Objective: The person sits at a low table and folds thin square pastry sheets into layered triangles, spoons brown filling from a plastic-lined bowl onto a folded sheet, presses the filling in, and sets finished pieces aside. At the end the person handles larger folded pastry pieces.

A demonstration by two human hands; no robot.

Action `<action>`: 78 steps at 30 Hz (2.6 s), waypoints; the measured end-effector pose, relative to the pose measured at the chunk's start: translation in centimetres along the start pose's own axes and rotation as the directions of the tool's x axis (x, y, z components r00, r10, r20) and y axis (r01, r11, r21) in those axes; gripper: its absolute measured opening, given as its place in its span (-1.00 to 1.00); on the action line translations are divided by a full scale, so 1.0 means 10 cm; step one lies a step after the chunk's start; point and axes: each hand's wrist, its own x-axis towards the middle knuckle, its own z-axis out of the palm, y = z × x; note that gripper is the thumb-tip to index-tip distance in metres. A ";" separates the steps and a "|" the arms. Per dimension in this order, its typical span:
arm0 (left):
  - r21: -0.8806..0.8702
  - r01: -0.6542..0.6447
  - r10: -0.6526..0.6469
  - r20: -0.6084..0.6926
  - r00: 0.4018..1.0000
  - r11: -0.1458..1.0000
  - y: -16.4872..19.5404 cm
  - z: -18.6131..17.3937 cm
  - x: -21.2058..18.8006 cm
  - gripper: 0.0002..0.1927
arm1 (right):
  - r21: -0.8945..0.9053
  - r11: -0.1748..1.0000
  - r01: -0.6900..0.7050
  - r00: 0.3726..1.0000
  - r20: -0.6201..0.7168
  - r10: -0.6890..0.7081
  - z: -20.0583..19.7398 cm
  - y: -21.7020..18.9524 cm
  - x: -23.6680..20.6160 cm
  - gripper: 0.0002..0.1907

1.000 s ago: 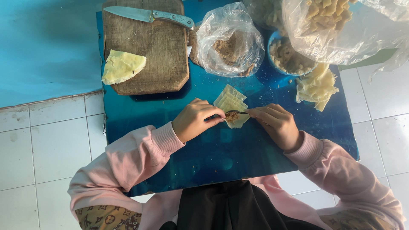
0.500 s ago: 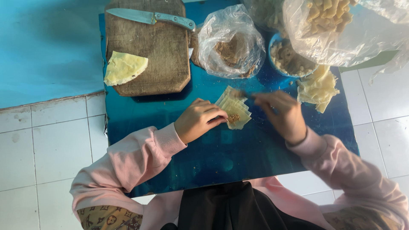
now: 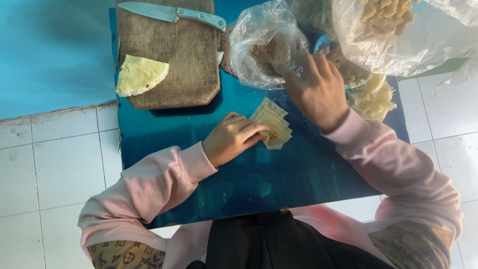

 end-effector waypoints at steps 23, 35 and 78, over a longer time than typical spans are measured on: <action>0.135 -0.106 0.103 0.032 0.994 0.985 -0.24 0.13 0.01 -0.78 | 0.720 0.687 0.096 0.872 0.272 -0.407 0.20 0.32 -0.44 -0.79; 0.283 -0.183 0.173 0.058 0.983 0.942 -0.23 0.11 -0.02 -0.79 | 0.785 0.618 -0.041 0.957 0.208 -0.201 0.42 0.03 -0.63 -0.70; 0.408 -0.362 0.323 0.163 0.932 0.838 -0.28 0.21 -0.09 -0.79 | 0.675 0.651 0.346 0.845 0.078 -0.529 0.42 0.08 -0.65 -0.62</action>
